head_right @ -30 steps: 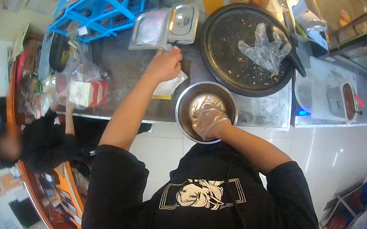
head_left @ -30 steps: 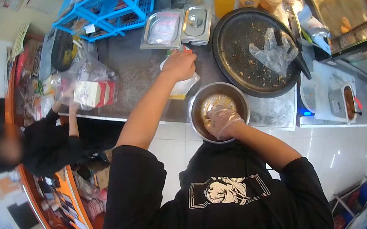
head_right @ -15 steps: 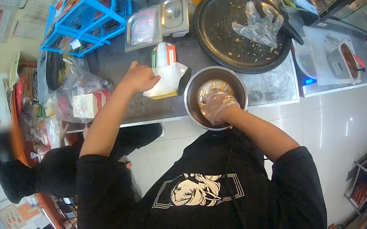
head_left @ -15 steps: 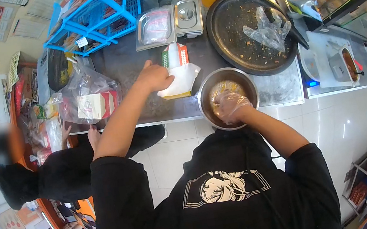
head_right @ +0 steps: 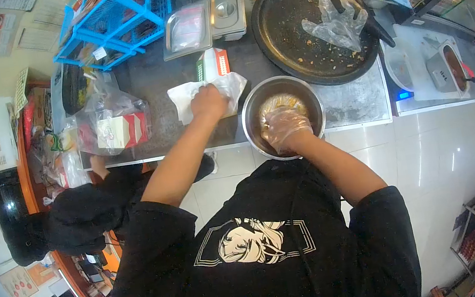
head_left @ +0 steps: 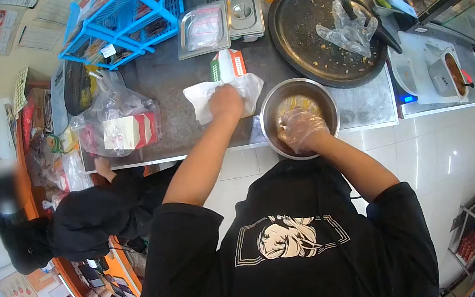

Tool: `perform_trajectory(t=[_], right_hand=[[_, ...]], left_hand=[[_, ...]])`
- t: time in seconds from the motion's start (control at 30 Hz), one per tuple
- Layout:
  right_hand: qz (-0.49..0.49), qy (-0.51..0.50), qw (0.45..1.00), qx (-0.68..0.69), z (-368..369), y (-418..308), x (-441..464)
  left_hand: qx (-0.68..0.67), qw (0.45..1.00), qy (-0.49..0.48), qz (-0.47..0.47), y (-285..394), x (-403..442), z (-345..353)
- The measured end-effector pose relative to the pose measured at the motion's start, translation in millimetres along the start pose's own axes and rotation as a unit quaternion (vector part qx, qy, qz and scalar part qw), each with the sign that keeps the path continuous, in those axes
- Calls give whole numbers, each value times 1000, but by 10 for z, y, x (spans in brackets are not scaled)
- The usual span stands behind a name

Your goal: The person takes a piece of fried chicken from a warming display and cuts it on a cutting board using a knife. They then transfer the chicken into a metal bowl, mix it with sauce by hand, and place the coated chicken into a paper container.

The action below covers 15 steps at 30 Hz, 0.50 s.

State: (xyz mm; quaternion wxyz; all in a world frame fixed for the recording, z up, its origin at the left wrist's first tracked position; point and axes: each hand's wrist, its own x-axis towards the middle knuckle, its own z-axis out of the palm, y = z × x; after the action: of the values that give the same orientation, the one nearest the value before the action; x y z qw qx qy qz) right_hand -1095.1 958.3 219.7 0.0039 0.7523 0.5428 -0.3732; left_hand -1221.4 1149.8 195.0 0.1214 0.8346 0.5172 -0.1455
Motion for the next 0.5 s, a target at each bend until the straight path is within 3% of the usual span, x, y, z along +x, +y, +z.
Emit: perform_trajectory(t=[0.13,0.23,0.3,0.5], right_hand=[[-12,46,999,-5,72,13,-5],[-31,45,998,-38,58,7,-8],[-60,58,994,-65,89,28,-24],[14,99,994,-41,286,-6,51]], left_hand=[[25,995,-80,60,2,-239,2],[42,994,16,99,-45,-392,-19],[-22,993,73,91,-125,-345,194],[-47,984,165,50,-179,-259,567]])
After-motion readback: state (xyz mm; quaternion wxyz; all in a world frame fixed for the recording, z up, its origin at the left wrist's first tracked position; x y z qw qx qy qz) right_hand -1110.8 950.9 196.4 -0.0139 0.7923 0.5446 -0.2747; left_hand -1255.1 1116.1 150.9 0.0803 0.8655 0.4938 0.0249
